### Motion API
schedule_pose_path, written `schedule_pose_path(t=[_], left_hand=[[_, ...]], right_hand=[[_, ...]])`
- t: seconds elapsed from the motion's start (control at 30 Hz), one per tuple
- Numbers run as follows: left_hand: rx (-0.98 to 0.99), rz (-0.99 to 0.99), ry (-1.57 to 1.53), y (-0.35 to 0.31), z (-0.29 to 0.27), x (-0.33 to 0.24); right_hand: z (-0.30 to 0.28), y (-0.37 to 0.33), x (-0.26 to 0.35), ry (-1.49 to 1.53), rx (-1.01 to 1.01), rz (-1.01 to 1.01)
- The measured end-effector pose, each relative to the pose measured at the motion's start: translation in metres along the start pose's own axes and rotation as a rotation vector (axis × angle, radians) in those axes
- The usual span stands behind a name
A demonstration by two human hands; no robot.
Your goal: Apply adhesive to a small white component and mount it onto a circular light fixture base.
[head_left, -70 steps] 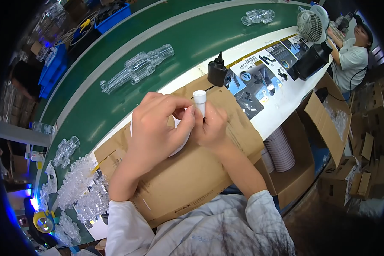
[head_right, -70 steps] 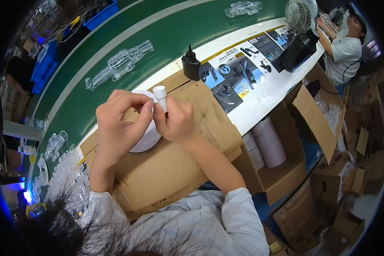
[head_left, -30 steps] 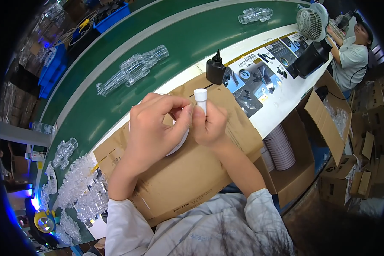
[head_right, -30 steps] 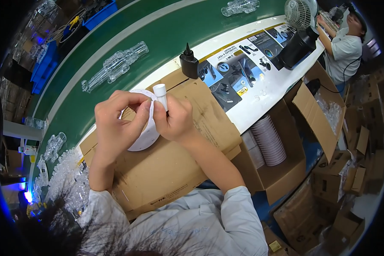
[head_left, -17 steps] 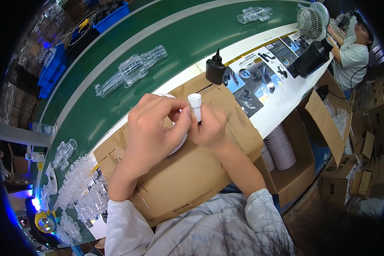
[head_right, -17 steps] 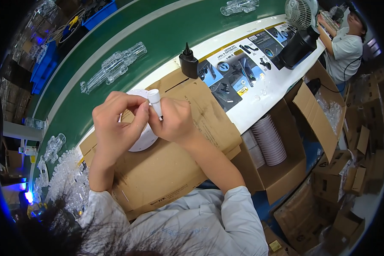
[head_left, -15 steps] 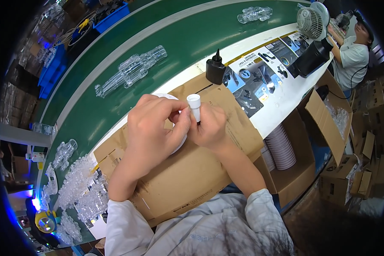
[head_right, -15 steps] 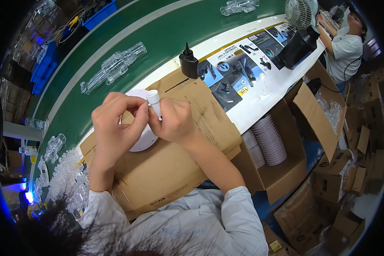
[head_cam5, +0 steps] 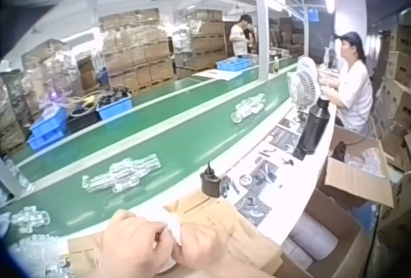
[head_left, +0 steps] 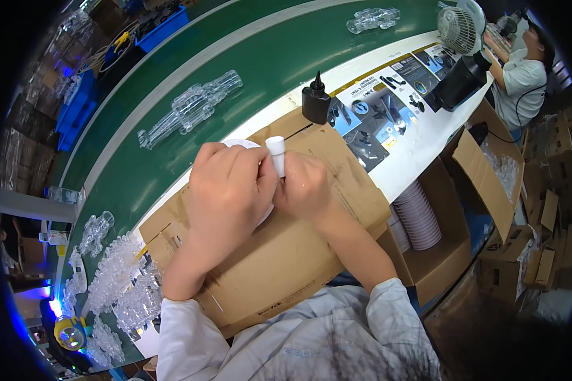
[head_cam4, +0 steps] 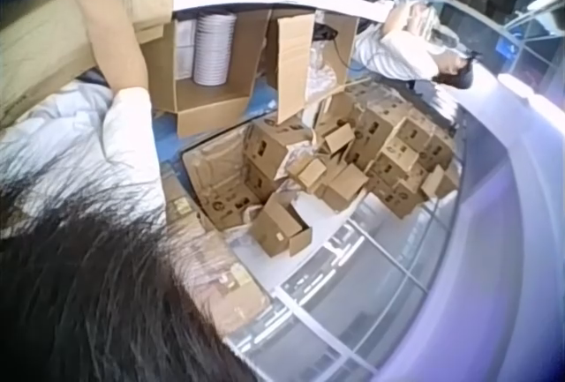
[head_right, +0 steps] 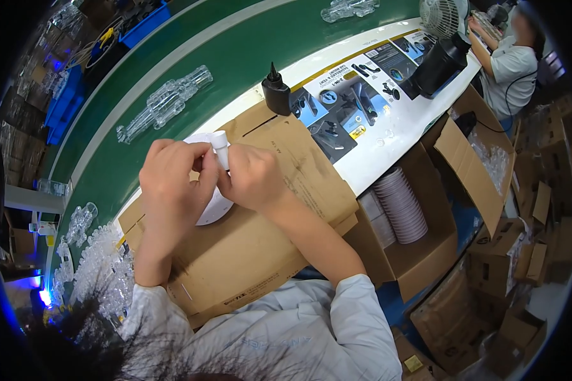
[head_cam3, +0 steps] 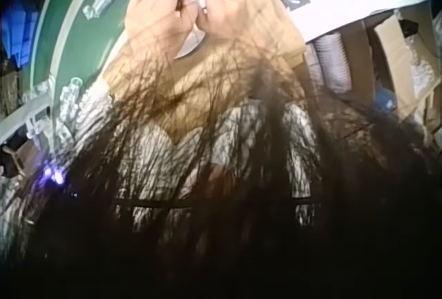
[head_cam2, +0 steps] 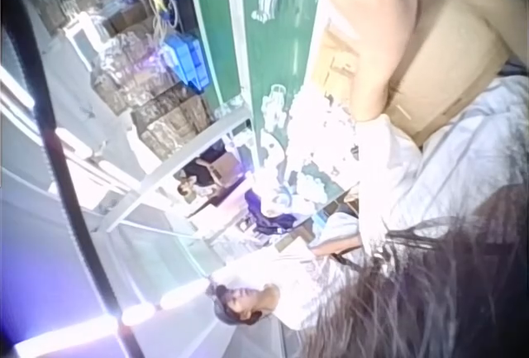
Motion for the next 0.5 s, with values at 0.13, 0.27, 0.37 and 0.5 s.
schedule_pose_path(t=[0.13,0.27,0.37,0.5], left_hand=[[0.053,-0.074,-0.144,0.006,-0.003,0.007],[0.029,-0.186,-0.246,0.005,-0.006,0.013],[0.044,-0.197,-0.266,0.007,-0.005,0.016],[0.07,-0.186,-0.315,0.009,-0.006,0.017]], right_hand=[[0.007,-0.002,-0.007,0.368,-0.015,0.379],[-0.005,0.002,-0.008,0.428,0.04,0.424],[-0.007,0.001,-0.01,0.446,0.036,0.43],[-0.006,0.002,-0.01,0.538,0.045,0.47]])
Point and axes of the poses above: each hand's wrist, its own y-axis towards the middle knuckle, its own z-axis out of the palm, x = y × z, the point moved 4 cm from there along y, towards the middle knuckle, and after that the axes turned 2 degrees about -y, right-handed, at the moved point
